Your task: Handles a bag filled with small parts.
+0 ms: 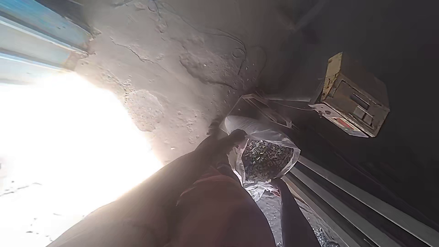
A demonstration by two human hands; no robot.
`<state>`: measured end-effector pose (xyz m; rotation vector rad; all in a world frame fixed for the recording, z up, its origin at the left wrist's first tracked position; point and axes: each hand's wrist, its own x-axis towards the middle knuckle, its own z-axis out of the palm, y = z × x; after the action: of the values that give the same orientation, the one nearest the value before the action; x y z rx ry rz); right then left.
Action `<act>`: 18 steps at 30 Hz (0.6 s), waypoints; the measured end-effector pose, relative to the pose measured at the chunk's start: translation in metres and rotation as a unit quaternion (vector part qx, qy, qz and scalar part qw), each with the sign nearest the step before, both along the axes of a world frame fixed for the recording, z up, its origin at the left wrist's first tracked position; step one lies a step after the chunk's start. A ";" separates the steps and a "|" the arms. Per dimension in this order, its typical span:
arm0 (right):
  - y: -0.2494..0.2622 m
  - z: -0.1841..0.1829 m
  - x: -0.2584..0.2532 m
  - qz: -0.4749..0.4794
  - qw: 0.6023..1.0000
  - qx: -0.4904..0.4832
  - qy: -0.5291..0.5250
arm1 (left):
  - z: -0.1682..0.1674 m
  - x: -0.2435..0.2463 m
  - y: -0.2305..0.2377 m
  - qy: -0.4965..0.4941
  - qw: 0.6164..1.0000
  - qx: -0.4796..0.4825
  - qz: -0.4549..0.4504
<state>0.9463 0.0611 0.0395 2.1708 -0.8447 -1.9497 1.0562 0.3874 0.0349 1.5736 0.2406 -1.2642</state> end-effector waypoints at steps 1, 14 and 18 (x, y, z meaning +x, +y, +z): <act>0.002 -0.003 0.000 -0.014 1.000 0.001 -0.012 | 0.003 0.001 0.004 -0.031 0.999 0.041 -0.013; -0.019 0.002 -0.014 -0.144 0.987 0.034 -0.069 | -0.043 -0.024 -0.069 -0.018 0.929 0.148 0.340; -0.023 0.006 -0.018 -0.151 0.983 0.050 -0.088 | -0.020 -0.024 -0.053 -0.109 0.984 0.093 0.109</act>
<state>0.9280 0.0377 0.0457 2.4250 -1.1909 -1.9872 1.0319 0.3345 0.0153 1.7773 0.3882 -0.9122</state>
